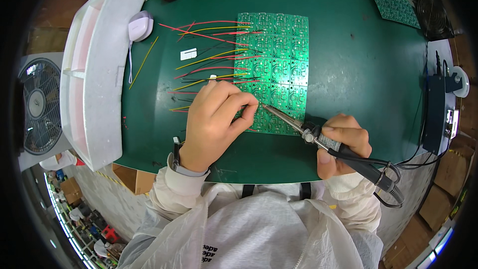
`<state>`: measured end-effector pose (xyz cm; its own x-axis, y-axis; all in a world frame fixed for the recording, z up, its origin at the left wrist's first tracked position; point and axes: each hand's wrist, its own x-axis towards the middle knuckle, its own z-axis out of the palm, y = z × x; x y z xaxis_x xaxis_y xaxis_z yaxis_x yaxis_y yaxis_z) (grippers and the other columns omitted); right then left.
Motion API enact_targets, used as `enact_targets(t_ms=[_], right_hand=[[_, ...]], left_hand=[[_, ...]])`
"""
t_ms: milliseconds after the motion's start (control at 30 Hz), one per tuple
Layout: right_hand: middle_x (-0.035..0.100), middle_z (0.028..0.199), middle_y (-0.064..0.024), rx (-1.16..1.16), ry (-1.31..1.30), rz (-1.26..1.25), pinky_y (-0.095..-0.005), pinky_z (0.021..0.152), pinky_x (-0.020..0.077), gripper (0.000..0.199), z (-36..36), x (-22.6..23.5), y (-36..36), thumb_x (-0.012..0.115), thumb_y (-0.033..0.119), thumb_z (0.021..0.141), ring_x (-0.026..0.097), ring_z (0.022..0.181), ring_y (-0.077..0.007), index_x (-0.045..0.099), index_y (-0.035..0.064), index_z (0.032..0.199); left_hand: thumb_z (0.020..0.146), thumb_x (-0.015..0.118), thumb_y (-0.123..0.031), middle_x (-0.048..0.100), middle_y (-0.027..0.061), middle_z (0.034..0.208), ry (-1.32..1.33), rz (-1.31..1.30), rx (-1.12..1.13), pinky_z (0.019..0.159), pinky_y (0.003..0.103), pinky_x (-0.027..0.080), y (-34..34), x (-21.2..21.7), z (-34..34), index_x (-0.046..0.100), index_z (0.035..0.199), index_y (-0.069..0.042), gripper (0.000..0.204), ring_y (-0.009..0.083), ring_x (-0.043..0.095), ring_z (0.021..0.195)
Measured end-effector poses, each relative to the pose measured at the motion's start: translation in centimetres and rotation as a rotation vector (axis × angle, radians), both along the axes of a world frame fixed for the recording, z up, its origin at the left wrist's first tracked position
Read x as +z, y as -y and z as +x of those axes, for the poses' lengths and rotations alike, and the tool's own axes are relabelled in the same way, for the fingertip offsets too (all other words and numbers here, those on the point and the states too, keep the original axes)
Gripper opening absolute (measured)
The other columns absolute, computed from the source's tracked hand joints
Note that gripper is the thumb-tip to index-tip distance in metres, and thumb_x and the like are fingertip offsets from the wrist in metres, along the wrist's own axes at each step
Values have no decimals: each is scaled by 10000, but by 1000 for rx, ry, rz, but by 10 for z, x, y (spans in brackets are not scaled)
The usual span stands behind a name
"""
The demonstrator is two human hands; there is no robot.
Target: The person takes wires from a foam container and solders them onto a circuit board using a soldering iron.
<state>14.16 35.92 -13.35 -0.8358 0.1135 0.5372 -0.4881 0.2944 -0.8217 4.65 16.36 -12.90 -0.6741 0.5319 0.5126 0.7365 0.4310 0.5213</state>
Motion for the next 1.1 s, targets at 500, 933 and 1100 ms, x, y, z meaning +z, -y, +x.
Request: enact_targets(t_ms=[500, 933, 1100], right_hand=[[428, 592, -73, -509, -144, -251, -201, 399, 328, 352, -4, 5, -5, 566, 338, 747, 396, 452, -112, 440, 17, 821], [479, 644, -83, -164, 54, -134, -200, 444, 391, 270, 0, 1, 6, 576, 218, 776, 469, 458, -93, 441, -9, 829], [482, 639, -81, -170, 88, -115, -198, 443, 387, 273, 0, 2, 7, 573, 223, 778, 467, 457, -90, 443, -11, 830]], left_hand=[[534, 632, 48, 465, 43, 653, -94, 7, 3, 522, 290, 379, -1, -1, 0, 533, 671, -53, 197, 195, 465, 579], [585, 643, 20, 487, 39, 693, -11, 10, -30, 564, 300, 361, 4, 1, 0, 544, 707, -49, 173, 192, 466, 617], [583, 641, 25, 488, 42, 695, 5, 21, -44, 568, 297, 361, 3, 1, 0, 542, 710, -45, 175, 193, 470, 622]])
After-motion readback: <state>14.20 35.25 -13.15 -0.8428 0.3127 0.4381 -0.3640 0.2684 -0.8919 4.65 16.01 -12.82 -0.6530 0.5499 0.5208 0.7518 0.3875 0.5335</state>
